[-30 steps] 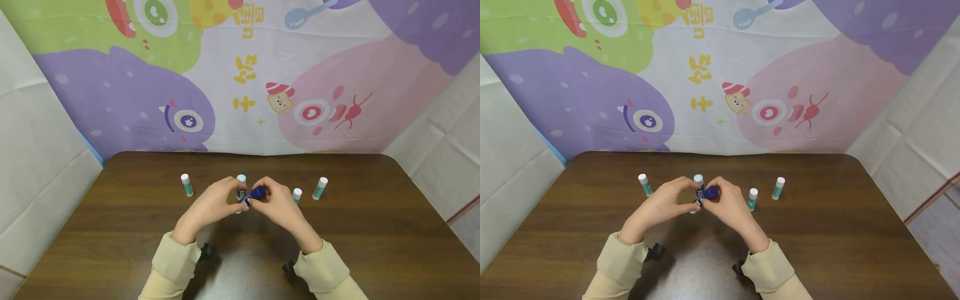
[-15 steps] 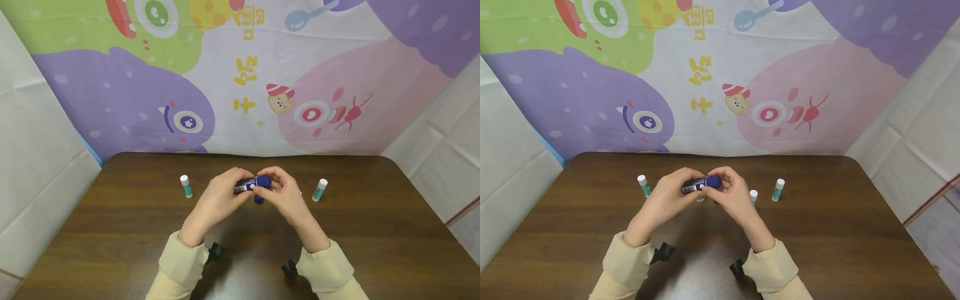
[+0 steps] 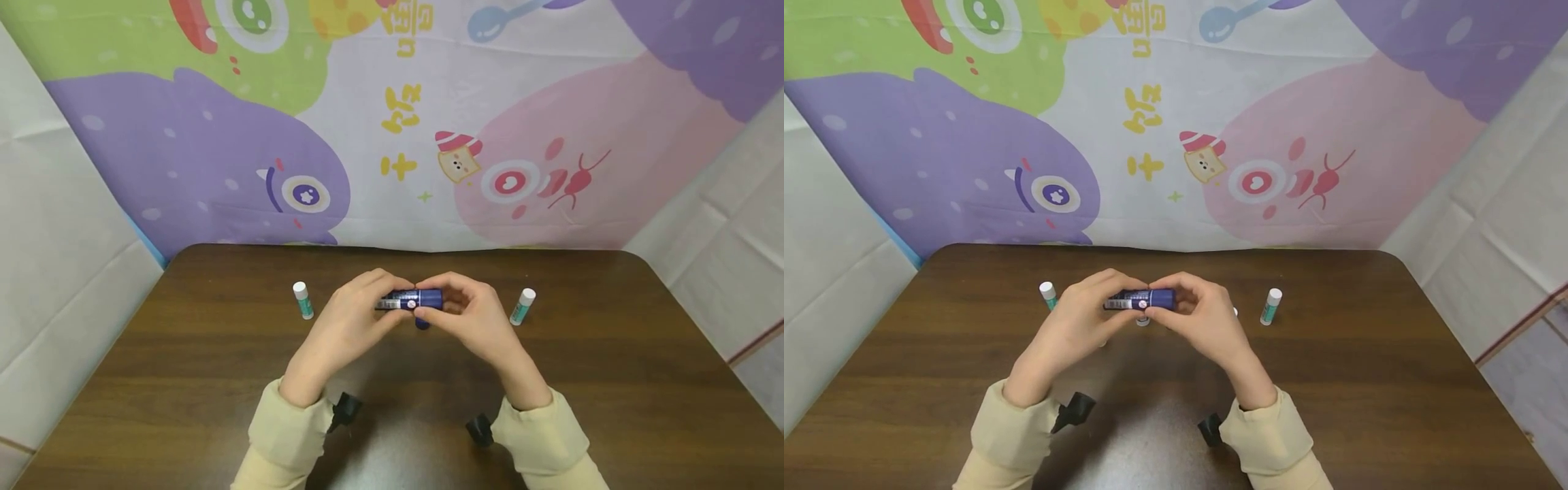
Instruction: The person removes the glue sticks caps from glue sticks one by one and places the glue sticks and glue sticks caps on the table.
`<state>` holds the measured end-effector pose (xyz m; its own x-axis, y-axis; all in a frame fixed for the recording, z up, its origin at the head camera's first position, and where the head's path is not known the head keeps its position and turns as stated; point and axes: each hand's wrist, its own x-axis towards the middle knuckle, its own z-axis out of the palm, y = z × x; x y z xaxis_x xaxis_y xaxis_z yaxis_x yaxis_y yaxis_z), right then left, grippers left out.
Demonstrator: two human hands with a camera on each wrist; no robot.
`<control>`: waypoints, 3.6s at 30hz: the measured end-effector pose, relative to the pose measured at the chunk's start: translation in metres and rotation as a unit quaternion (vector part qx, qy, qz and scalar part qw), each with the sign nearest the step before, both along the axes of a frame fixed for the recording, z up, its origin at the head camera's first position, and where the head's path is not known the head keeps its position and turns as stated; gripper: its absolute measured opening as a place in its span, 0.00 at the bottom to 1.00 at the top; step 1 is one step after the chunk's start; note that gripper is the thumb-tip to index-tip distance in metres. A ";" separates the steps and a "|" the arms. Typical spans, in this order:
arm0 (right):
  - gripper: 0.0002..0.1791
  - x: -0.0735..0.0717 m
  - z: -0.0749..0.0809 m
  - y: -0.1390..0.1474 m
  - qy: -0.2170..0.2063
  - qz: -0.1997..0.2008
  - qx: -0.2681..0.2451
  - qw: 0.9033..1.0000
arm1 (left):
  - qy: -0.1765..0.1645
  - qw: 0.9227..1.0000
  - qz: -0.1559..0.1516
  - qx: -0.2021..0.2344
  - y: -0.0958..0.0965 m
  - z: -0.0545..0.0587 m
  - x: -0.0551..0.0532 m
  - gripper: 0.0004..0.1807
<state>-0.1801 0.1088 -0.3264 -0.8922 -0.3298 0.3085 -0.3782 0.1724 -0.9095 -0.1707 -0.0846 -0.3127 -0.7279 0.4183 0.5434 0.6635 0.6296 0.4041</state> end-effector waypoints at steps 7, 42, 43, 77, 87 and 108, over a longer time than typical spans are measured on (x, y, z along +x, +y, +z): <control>0.14 0.001 0.001 0.003 0.040 0.006 0.050 0.998 | -0.013 1.000 -0.005 -0.014 -0.002 0.002 0.002 0.14; 0.12 0.001 0.002 0.007 0.094 0.045 0.120 0.987 | -0.058 0.998 -0.024 -0.029 -0.012 0.007 0.004 0.14; 0.12 0.001 0.002 0.008 0.094 0.047 0.120 0.987 | -0.057 0.998 -0.022 -0.031 -0.012 0.007 0.005 0.14; 0.15 0.002 0.002 0.007 0.061 0.102 0.048 0.992 | -0.016 0.999 0.008 -0.051 -0.003 -0.008 -0.002 0.16; 0.13 -0.005 -0.006 0.007 0.049 0.061 0.071 0.994 | -0.057 0.998 0.029 -0.030 -0.003 -0.012 -0.006 0.15; 0.17 -0.018 -0.037 -0.012 0.014 -0.042 0.305 0.951 | -0.154 0.984 0.080 -0.045 0.006 -0.036 -0.021 0.14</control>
<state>-0.1976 0.0965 -0.3637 -0.9178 -0.3823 0.1067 -0.3621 0.6961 -0.6200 -0.1914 -0.0782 -0.3487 -0.9127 0.3203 0.2538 0.4076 0.7586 0.5083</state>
